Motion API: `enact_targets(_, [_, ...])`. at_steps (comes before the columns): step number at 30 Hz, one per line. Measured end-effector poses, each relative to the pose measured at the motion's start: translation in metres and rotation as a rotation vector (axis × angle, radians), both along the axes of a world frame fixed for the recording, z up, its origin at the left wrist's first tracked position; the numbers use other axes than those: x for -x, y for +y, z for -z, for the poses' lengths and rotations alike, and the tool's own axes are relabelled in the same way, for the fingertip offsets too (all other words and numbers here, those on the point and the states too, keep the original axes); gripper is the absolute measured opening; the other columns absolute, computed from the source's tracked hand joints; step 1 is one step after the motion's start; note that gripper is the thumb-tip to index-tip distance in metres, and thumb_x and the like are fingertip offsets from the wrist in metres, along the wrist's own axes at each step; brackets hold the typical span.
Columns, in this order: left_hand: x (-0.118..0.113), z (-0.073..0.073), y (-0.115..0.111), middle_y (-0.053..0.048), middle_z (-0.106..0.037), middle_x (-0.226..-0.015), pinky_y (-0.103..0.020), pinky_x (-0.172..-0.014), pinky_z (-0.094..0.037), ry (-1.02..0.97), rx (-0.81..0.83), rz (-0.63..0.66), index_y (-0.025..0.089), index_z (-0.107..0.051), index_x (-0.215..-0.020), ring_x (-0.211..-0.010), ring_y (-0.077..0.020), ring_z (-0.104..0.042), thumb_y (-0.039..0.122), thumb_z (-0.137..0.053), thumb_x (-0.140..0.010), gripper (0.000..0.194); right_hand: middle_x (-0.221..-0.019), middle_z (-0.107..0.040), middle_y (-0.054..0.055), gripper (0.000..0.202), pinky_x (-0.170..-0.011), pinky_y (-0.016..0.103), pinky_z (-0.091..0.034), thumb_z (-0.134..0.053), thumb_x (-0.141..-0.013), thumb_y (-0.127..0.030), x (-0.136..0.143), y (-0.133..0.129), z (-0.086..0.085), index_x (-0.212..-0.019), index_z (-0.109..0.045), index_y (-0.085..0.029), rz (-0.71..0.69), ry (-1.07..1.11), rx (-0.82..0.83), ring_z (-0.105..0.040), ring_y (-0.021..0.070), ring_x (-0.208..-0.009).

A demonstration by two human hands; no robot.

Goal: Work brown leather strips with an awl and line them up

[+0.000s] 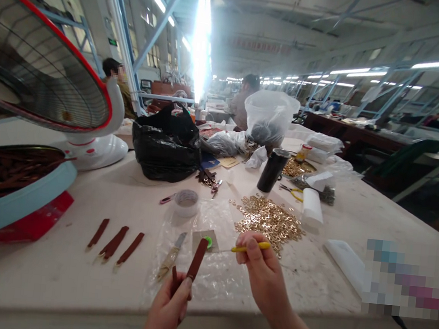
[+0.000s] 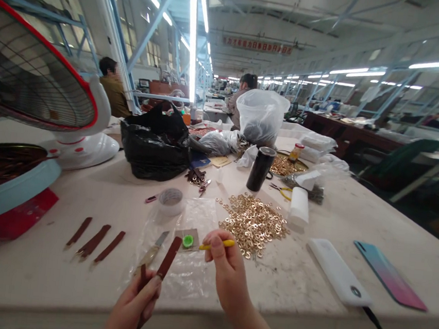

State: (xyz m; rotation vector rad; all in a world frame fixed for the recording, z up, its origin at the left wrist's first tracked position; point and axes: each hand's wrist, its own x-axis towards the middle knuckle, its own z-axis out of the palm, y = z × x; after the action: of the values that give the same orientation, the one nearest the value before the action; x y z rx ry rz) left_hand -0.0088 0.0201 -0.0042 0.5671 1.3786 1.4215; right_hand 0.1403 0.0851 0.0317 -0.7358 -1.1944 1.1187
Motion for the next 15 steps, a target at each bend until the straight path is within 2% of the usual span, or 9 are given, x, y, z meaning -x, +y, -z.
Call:
enact_targets(3, [-0.004, -0.006, -0.004, 0.007, -0.048, -0.051, -0.014, -0.037, -0.012, -0.050, -0.012, 0.040, 0.015, -0.056, -0.074, -0.033, 0.0023, -0.029, 0.045, -0.069, -0.060, 0.035, -0.076, -0.048, 0.000, 0.021, -0.056, 0.027, -0.035, -0.051, -0.086, -0.040, 0.001, -0.014, -0.009, -0.076, -0.054, -0.021, -0.096, 0.120, 0.101, -0.040, 0.0107, -0.056])
enact_targets(11, [-0.007, -0.021, -0.014, 0.007, -0.050, -0.050, -0.013, -0.038, -0.012, -0.059, -0.013, 0.033, 0.015, -0.056, -0.074, -0.033, 0.0029, -0.028, 0.046, -0.071, -0.057, 0.038, -0.070, -0.049, -0.001, 0.024, -0.056, 0.023, -0.035, -0.056, -0.083, -0.041, 0.009, -0.025, 0.003, -0.074, -0.057, -0.018, -0.164, 0.162, 0.184, -0.040, 0.0090, -0.056])
enact_targets(15, [-0.011, -0.027, -0.018, 0.007, -0.048, -0.050, -0.013, -0.040, -0.013, -0.080, -0.003, 0.015, 0.015, -0.054, -0.073, -0.036, 0.0021, -0.028, 0.038, -0.069, -0.060, 0.030, -0.072, -0.051, -0.001, 0.026, -0.053, 0.022, -0.036, -0.065, -0.075, -0.041, 0.007, -0.026, -0.001, -0.071, -0.056, -0.017, -0.193, 0.356, 0.311, -0.039, 0.0072, -0.053])
